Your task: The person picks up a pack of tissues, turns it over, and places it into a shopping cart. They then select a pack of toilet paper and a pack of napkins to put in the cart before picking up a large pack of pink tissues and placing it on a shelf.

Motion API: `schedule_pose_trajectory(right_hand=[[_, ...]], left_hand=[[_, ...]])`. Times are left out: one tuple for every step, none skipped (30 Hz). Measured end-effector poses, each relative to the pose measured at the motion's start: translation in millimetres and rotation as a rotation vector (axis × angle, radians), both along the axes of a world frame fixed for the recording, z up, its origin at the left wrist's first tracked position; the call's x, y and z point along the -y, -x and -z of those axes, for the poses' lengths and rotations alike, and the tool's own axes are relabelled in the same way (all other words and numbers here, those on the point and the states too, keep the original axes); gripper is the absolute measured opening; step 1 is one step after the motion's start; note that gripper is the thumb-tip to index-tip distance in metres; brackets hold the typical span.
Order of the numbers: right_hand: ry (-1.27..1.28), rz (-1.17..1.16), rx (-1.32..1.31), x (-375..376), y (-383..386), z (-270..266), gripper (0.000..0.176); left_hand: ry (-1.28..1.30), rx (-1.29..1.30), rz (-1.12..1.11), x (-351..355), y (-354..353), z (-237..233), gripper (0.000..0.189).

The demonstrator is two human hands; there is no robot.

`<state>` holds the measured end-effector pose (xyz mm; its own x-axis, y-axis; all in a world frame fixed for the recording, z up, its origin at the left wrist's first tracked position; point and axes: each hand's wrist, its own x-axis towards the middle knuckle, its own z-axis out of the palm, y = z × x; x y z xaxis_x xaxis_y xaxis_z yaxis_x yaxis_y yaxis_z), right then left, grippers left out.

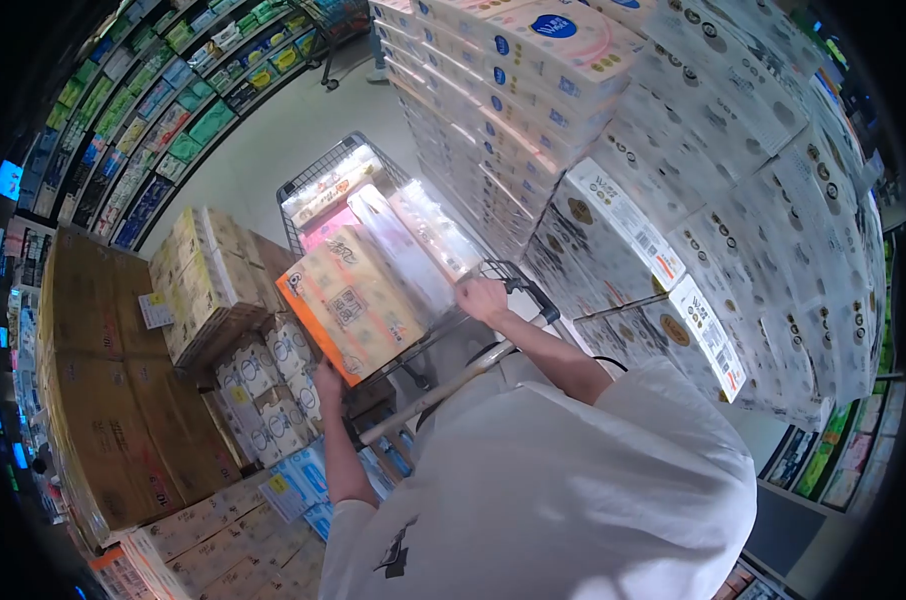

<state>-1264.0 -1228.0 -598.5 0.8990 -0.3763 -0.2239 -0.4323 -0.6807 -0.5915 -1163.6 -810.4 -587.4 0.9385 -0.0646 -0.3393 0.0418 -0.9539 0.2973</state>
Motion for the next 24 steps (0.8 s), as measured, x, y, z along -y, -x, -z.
schedule_pose_trajectory(right_hand=[[-0.002, 0.004, -0.008, -1, -7, -3, 0.038], [-0.007, -0.002, -0.001, -2, -14, -5, 0.039], [-0.01, -0.007, 0.003, -2, -22, -5, 0.039], [-0.012, -0.014, 0.01, -2, -29, -6, 0.04], [-0.003, -0.015, 0.023, -4, -35, -7, 0.04], [-0.003, -0.011, 0.004, -6, -43, -7, 0.04], [-0.003, -0.005, -0.013, -8, -51, -7, 0.039], [-0.004, -0.001, -0.028, -9, -60, -8, 0.039], [-0.008, -0.001, -0.025, -10, -68, -10, 0.039], [-0.013, -0.001, -0.022, -12, -75, -11, 0.038], [-0.018, -0.002, -0.02, -14, -82, -12, 0.038], [-0.012, 0.004, -0.034, -18, -88, -13, 0.038], [-0.018, 0.004, -0.046, -19, -96, -12, 0.037], [-0.021, 0.006, -0.054, -19, -105, -11, 0.037], [-0.012, 0.009, -0.05, -20, -113, -11, 0.037], [-0.003, 0.012, -0.046, -21, -120, -8, 0.038], [0.005, 0.016, -0.042, -23, -126, -6, 0.038], [0.002, 0.016, -0.039, -24, -133, -4, 0.038], [0.01, 0.019, -0.032, -27, -139, -4, 0.039], [0.012, 0.017, -0.024, -28, -147, -4, 0.039], [0.018, 0.021, -0.018, -29, -154, -3, 0.039], [0.024, 0.026, -0.01, -31, -160, -2, 0.039], [0.03, 0.032, -0.005, -33, -166, -1, 0.04], [0.037, 0.031, 0.007, -34, -173, 0, 0.039]], left_hand=[[0.008, -0.007, -0.017, 1, -8, -3, 0.034], [0.018, -0.017, -0.032, 1, -17, -4, 0.034], [0.028, -0.03, -0.047, -1, -24, -1, 0.033], [0.038, -0.027, -0.034, -3, -32, 1, 0.033], [0.055, -0.022, -0.017, -5, -43, 5, 0.033], [0.064, -0.014, -0.007, -10, -52, 8, 0.032], [0.011, -0.009, 0.0, -13, -61, 12, 0.032], [0.024, 0.004, 0.004, -16, -71, 15, 0.032], [0.038, 0.016, 0.007, -17, -80, 16, 0.032], [0.052, 0.028, 0.011, -19, -87, 17, 0.032], [0.055, 0.02, 0.011, -21, -94, 18, 0.032], [0.065, 0.012, 0.016, -14, -102, 6, 0.032], [0.063, 0.005, 0.015, -10, -108, -1, 0.032], [0.103, 0.016, 0.027, -14, -118, 3, 0.032], [0.144, 0.028, 0.038, -22, -128, 15, 0.032], [0.184, 0.04, 0.05, -26, -137, 17, 0.032], [0.145, 0.019, 0.049, -30, -147, 19, 0.033], [0.107, -0.001, 0.049, -29, -156, 17, 0.033], [0.081, -0.015, 0.053, -28, -168, 18, 0.034], [0.086, -0.009, 0.06, -27, -178, 16, 0.035], [0.092, -0.003, 0.067, -28, -186, 15, 0.036], [0.098, 0.005, 0.075, -29, -193, 14, 0.036], [0.116, 0.008, 0.062, -29, -201, 15, 0.037], [0.133, 0.009, 0.05, -28, -207, 13, 0.037]])
